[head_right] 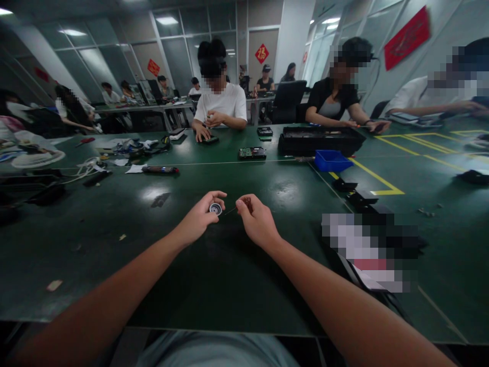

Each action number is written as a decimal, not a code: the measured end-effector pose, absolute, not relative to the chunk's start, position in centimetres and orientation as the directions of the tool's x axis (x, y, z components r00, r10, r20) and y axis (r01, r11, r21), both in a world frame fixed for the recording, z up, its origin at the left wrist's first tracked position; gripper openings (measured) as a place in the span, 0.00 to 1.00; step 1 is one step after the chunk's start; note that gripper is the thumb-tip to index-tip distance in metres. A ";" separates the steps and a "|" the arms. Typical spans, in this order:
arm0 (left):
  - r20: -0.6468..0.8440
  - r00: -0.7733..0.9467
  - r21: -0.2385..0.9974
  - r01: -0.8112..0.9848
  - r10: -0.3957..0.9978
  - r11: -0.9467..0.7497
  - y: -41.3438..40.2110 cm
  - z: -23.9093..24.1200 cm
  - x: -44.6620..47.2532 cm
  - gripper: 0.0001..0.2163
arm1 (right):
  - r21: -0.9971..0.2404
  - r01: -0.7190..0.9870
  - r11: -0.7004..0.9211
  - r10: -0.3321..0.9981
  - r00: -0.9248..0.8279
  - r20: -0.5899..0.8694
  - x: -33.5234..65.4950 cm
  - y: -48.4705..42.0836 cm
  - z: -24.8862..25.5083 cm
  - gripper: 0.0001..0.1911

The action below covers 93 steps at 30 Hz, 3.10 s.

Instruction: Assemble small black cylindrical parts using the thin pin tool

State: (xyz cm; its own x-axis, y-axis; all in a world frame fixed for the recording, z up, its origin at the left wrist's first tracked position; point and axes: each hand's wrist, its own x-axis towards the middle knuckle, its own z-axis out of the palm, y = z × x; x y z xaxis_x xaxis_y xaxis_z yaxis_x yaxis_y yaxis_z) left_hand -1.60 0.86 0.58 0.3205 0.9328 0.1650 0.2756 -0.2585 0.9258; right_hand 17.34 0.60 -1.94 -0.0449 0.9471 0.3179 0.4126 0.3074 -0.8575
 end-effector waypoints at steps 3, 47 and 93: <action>0.219 0.340 0.789 0.490 0.915 -0.371 1.7 -1.9 -2.1 0.31 | -0.856 0.411 0.314 0.948 -0.084 0.308 17.2 0.5 -1.9 0.14; 0.341 0.369 0.584 0.638 0.865 -0.503 3.6 -3.6 -4.6 0.17 | -0.740 0.631 0.233 0.944 0.034 0.327 17.8 0.5 -0.2 0.32; 0.394 0.346 0.574 0.631 0.851 -0.522 3.5 -3.4 -4.3 0.20 | -0.957 -0.041 0.286 0.957 0.067 0.283 17.0 1.1 -1.8 0.15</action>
State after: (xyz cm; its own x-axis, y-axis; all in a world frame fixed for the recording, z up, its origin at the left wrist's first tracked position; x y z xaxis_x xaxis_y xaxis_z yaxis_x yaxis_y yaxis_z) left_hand -4.28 3.49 -3.40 0.3460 0.8513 0.3944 0.6308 -0.5223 0.5739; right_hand 17.03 1.13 -1.84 0.0667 0.9568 0.2830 -0.0413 0.2861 -0.9573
